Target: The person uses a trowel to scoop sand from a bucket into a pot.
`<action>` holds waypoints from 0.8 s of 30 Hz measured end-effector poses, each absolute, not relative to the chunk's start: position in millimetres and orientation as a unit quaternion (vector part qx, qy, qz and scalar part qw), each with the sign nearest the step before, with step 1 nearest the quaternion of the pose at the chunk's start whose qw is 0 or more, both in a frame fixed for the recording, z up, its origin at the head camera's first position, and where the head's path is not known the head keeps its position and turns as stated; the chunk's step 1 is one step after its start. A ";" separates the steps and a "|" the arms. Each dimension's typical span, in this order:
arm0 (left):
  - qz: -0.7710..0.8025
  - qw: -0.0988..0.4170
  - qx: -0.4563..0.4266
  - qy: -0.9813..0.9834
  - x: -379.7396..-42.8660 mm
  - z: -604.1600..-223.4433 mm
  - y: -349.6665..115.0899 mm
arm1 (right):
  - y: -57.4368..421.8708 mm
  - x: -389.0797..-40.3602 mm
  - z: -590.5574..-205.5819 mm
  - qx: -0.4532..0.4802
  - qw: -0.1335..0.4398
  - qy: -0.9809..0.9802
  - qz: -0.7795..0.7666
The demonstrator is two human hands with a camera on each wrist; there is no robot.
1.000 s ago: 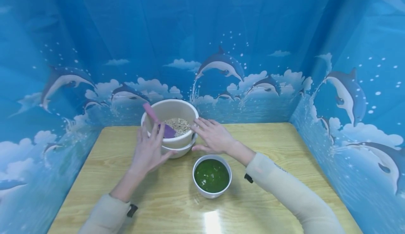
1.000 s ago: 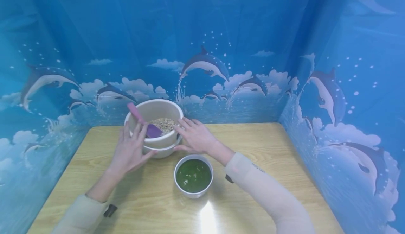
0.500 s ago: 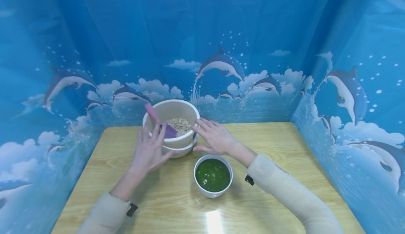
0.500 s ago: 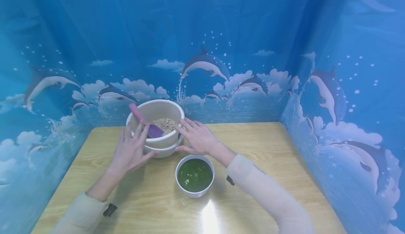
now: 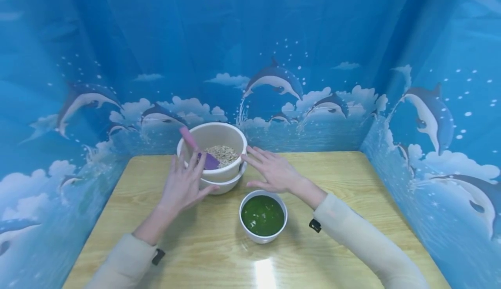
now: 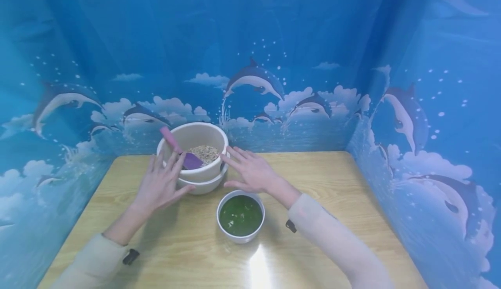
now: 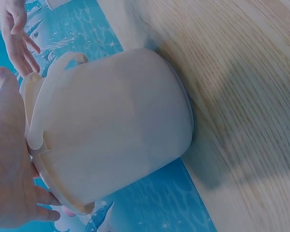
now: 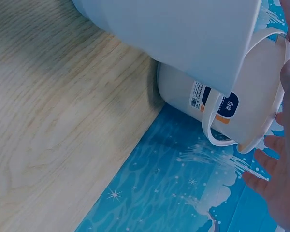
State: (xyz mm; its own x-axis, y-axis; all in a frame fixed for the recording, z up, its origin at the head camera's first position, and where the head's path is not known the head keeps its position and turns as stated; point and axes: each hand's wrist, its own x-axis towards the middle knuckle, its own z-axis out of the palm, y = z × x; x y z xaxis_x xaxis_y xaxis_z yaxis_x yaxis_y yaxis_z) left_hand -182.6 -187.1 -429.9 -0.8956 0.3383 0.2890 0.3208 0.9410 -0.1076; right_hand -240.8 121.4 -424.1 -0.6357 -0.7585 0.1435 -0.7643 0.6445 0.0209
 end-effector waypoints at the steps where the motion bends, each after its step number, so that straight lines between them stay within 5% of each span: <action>1: 0.032 0.153 -0.171 -0.973 -182.8 -429.4 -187.8 | 122.8 -240.1 -424.6 0.423 0.071 -0.903 0.021; 14: 0.089 0.186 -0.237 -0.949 -189.9 -416.2 -202.5 | 125.1 -239.2 -431.4 0.430 0.076 -0.899 0.025; 24: 0.127 0.163 -0.298 -0.932 -214.4 -389.4 -214.6 | 120.0 -245.6 -436.5 0.419 0.076 -0.904 0.034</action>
